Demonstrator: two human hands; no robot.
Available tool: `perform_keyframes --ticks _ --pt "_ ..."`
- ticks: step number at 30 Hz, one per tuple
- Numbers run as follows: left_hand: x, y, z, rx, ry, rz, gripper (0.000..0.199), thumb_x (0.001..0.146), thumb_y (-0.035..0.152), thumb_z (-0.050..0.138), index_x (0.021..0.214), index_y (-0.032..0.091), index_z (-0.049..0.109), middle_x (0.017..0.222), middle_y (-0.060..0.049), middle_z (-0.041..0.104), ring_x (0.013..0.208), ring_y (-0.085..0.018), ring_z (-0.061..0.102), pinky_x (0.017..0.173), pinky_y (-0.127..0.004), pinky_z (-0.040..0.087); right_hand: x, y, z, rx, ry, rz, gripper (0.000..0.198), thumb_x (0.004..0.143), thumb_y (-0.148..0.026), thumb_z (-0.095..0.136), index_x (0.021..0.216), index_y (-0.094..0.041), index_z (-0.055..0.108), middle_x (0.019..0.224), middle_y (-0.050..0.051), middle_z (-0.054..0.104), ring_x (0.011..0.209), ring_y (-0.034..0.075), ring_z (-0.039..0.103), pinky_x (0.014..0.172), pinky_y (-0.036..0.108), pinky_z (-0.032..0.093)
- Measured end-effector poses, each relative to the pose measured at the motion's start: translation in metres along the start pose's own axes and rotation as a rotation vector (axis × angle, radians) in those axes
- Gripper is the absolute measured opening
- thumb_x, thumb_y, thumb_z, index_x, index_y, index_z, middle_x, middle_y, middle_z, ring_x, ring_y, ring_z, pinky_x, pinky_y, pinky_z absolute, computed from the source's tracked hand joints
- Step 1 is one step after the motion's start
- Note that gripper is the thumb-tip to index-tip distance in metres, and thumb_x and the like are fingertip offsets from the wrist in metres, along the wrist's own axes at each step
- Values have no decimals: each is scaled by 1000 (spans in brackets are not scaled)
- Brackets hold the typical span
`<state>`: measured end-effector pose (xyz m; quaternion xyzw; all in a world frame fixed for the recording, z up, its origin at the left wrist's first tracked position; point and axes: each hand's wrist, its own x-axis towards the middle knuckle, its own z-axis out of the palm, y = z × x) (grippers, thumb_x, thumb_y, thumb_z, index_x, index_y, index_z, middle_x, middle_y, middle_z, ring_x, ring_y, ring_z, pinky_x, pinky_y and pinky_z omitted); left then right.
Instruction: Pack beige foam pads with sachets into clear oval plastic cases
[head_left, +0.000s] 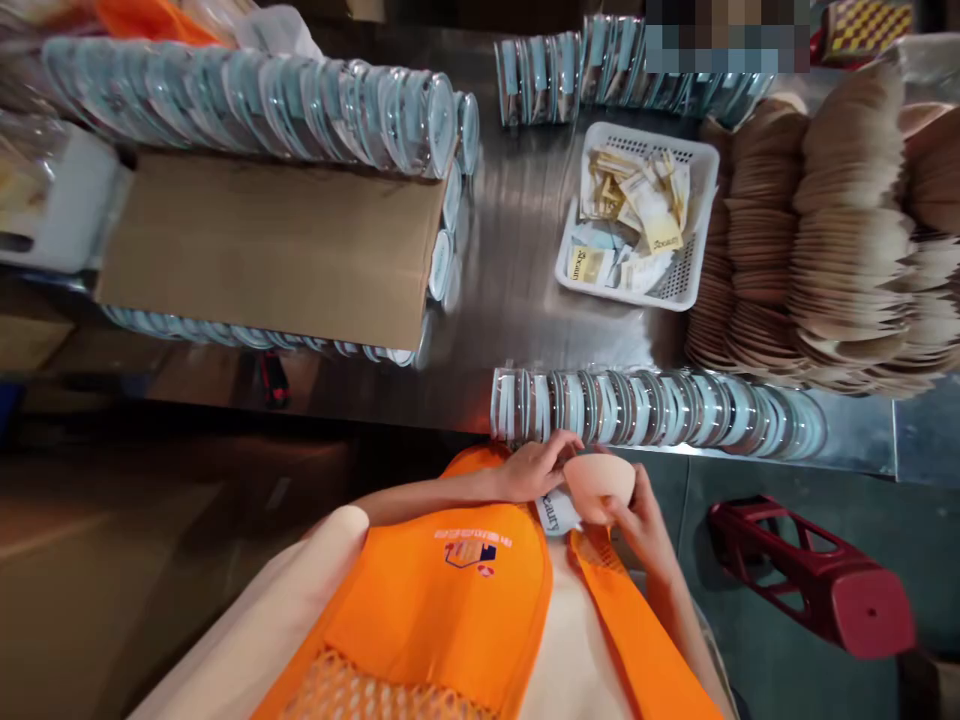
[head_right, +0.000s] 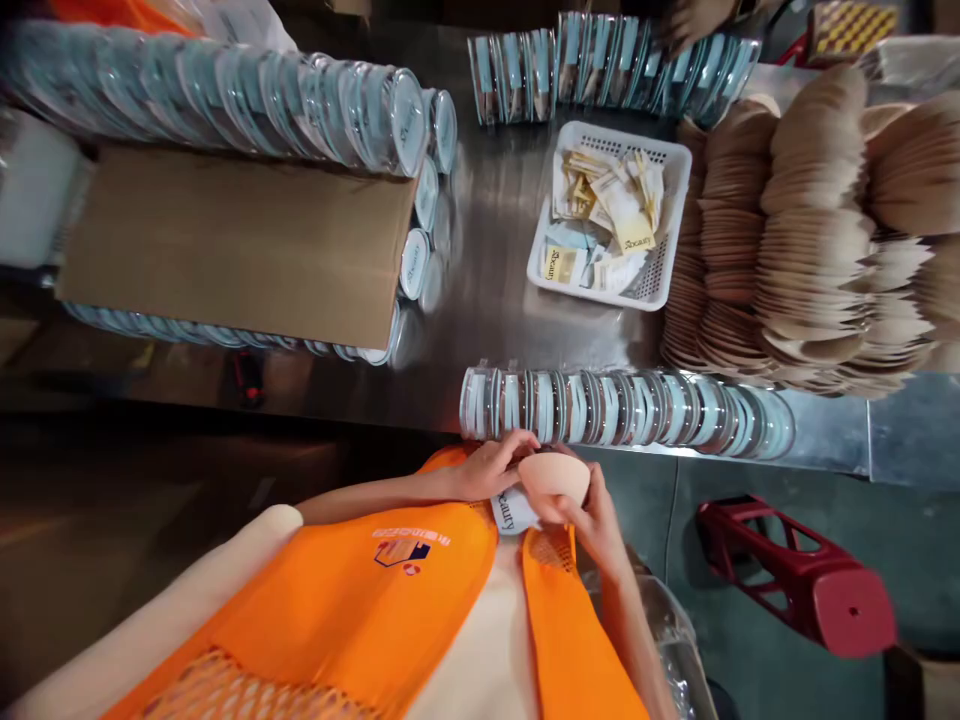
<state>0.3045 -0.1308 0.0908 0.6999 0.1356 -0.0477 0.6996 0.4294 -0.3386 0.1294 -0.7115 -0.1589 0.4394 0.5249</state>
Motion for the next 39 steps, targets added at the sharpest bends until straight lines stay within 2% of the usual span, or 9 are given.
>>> perform_keyframes --ticks 3,6,9,12,16,19,23,29,39 --pt "-13 -6 6 -105 83 14 63 105 75 29 112 21 60 104 -7 70 91 -21 67 85 -34 54 8 15 19 23 -139 66 91 84 -60 81 159 -29 40 136 12 68 110 28 70 86 38 62" --pt "-17 -16 -9 -259 276 -91 97 96 83 -10 110 20 62 98 -9 68 83 -20 66 78 -33 55 16 12 32 -3 -270 75 71 85 -56 82 145 -26 59 142 11 66 122 29 67 97 38 59" --pt "-12 -29 -63 11 286 -58 79 100 84 28 131 22 66 128 -14 69 120 -28 66 105 -41 52 28 2 43 -13 -235 124 57 84 -54 82 131 -25 69 132 10 72 117 29 69 97 39 60" --pt "1 -45 -127 583 12 10 76 84 59 81 151 29 60 166 -11 48 162 -39 26 132 -58 18 47 1 65 -125 -18 93 60 94 -57 70 142 -24 61 132 12 72 117 31 69 101 45 59" --pt "20 -63 -168 856 -256 -57 97 78 34 88 164 37 44 179 -5 24 165 -40 18 131 -56 26 77 11 117 -554 96 -166 68 104 -48 50 162 -14 39 155 26 52 134 40 58 105 57 56" --pt "29 -69 -174 855 -315 -82 98 77 19 83 163 40 44 178 -2 26 163 -38 28 126 -47 39 99 22 160 -820 26 -325 67 107 -31 36 169 -9 27 157 31 47 137 44 55 97 56 59" --pt "35 -69 -179 865 -334 -84 98 76 13 80 165 34 43 175 -5 33 160 -34 35 126 -43 37 126 41 194 -1000 -48 -381 71 102 -14 33 170 1 19 162 34 43 152 44 40 118 64 40" --pt "35 -68 -184 880 -318 -132 105 75 27 90 167 33 39 174 -4 37 161 -34 35 127 -43 37 133 68 171 -979 -129 -546 66 104 -21 46 169 -19 34 175 17 33 166 33 16 132 65 12" --pt "14 -74 -172 1037 -381 -110 82 95 58 70 166 31 40 178 -11 21 166 -35 16 129 -59 28 125 61 142 -839 -190 -592 60 107 -28 48 165 -15 38 176 18 28 167 27 18 134 60 13"
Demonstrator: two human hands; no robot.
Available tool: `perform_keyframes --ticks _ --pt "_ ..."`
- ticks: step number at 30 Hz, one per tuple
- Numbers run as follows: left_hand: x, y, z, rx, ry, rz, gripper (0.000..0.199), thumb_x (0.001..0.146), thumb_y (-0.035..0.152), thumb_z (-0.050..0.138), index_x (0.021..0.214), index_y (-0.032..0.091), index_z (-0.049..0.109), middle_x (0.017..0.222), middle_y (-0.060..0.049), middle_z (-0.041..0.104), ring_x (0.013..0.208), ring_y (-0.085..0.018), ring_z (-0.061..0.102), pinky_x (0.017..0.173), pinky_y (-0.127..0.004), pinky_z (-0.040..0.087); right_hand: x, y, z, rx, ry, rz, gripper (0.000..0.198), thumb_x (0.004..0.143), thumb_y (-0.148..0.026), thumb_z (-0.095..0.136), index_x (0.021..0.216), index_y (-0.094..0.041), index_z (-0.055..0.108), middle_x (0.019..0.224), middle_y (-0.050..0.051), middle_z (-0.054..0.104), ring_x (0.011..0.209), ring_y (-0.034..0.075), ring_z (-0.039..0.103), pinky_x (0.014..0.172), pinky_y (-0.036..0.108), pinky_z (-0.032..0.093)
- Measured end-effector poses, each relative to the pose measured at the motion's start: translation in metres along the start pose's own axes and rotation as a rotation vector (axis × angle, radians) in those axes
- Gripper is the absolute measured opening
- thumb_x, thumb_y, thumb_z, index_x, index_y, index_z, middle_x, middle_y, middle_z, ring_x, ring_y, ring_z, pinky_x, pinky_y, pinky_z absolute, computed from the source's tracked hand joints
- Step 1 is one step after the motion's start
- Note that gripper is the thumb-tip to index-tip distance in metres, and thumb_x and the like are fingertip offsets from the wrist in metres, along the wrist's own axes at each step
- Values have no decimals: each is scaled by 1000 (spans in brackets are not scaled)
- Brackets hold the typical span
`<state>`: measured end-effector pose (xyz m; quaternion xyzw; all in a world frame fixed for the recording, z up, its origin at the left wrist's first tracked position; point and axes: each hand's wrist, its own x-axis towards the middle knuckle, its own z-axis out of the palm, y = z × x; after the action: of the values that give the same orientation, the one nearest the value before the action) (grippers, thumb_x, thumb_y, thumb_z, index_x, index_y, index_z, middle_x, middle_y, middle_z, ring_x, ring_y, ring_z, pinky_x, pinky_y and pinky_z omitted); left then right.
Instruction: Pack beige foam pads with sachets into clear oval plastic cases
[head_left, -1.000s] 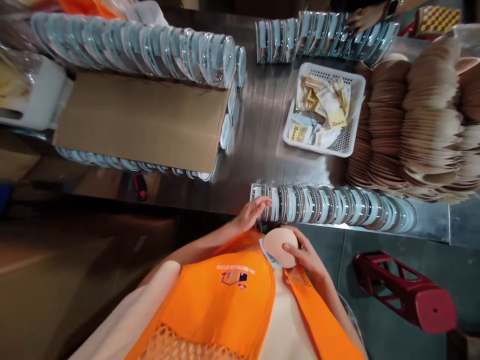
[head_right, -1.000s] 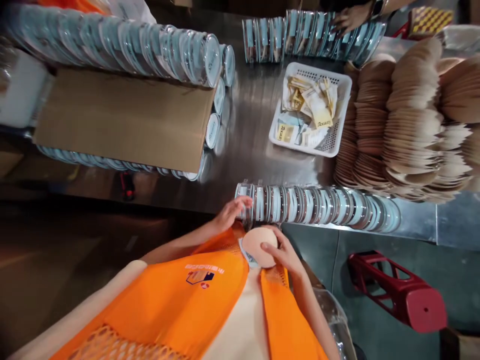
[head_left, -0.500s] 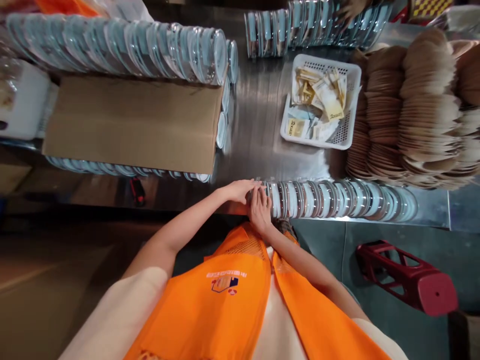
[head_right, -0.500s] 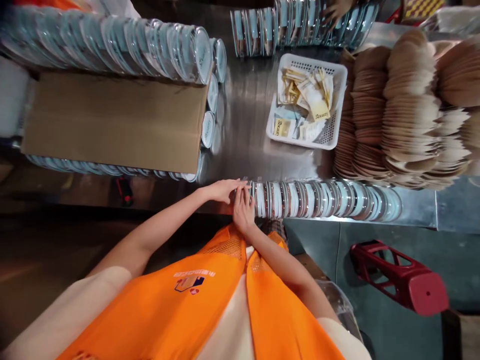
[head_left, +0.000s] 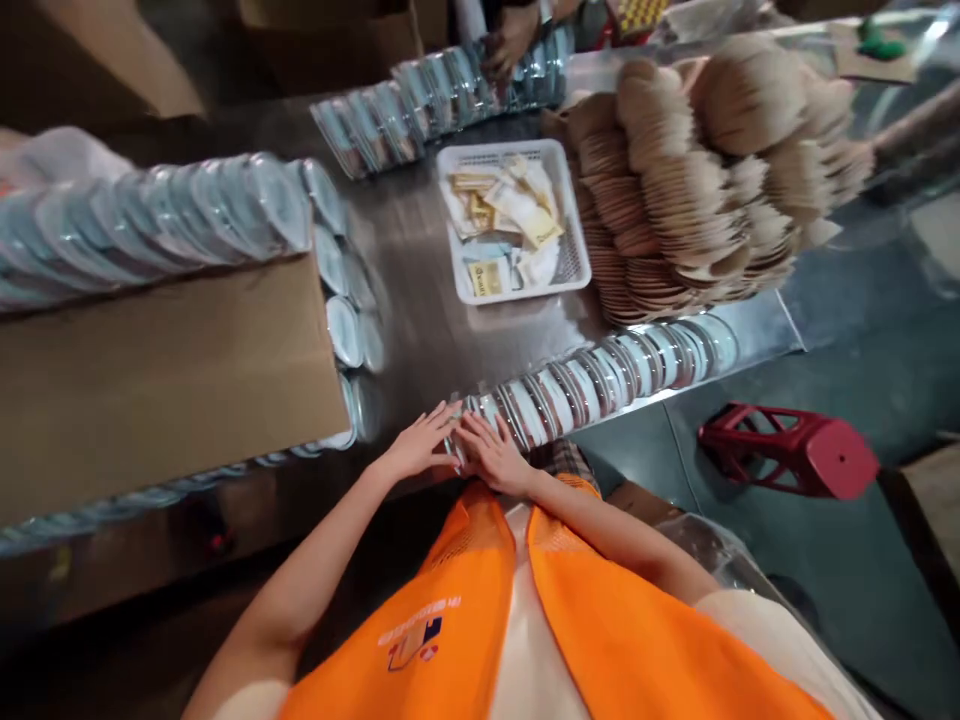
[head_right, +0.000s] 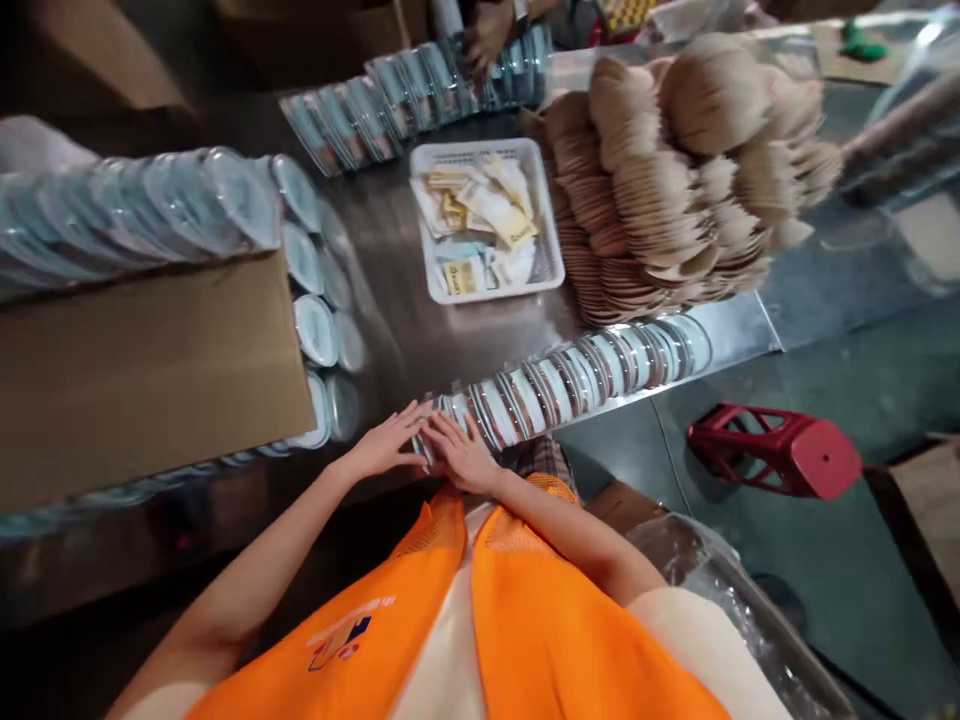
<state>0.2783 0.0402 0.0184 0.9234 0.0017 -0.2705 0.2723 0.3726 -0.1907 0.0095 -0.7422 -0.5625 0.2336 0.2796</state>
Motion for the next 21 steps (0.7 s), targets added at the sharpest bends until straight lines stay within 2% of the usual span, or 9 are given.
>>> perform_keyframes --ticks 3,6,8,11,13,15,17,19,21 --pt "-6 8 5 101 22 -35 87 95 57 68 170 33 32 179 -14 17 166 -40 9 127 -68 26 -36 14 -33 185 192 38 51 107 -32 48 156 -16 50 169 18 43 160 24 34 130 50 33" --pt "5 37 5 128 104 -133 101 90 62 72 172 24 27 178 -23 13 165 -46 4 125 -73 24 -95 46 -62 272 463 253 41 107 -32 46 143 -21 61 153 16 60 146 25 53 122 50 42" --pt "30 71 1 93 177 -152 107 90 66 71 173 18 22 177 -26 14 165 -47 5 125 -73 24 -139 77 -76 306 655 443 37 105 -36 48 133 -21 66 143 16 67 136 27 60 118 51 46" --pt "96 140 -13 57 222 -6 108 92 68 68 173 18 18 177 -23 18 166 -43 7 129 -69 19 -198 133 -101 369 930 755 41 99 -47 53 123 -18 69 128 16 73 119 28 67 109 52 51" --pt "152 187 -29 38 200 101 106 92 69 68 173 19 20 177 -22 20 166 -42 8 130 -68 15 -231 171 -128 383 1053 892 47 94 -53 55 119 -16 70 121 16 75 110 28 69 106 52 52" --pt "207 226 -47 -10 186 141 93 99 65 60 171 18 24 176 -20 26 166 -41 14 131 -66 17 -257 209 -164 354 1123 938 49 92 -56 55 117 -16 71 121 16 75 110 28 68 106 51 52" --pt "255 256 -60 -69 232 122 73 108 55 48 168 17 34 172 -19 38 163 -37 28 131 -58 25 -275 246 -204 309 1170 937 53 92 -58 53 118 -16 71 124 17 75 114 29 67 109 50 50" --pt "292 282 -65 -87 296 104 60 111 50 42 161 17 47 163 -18 52 155 -33 44 128 -49 32 -283 280 -239 294 1173 924 62 94 -64 50 124 -14 70 131 19 72 121 30 65 114 51 47" --pt "318 307 -58 -61 338 66 59 109 54 47 155 17 54 156 -18 58 147 -33 52 125 -46 37 -283 308 -266 351 1093 888 73 95 -72 47 132 -13 68 141 22 67 133 32 60 120 51 42"
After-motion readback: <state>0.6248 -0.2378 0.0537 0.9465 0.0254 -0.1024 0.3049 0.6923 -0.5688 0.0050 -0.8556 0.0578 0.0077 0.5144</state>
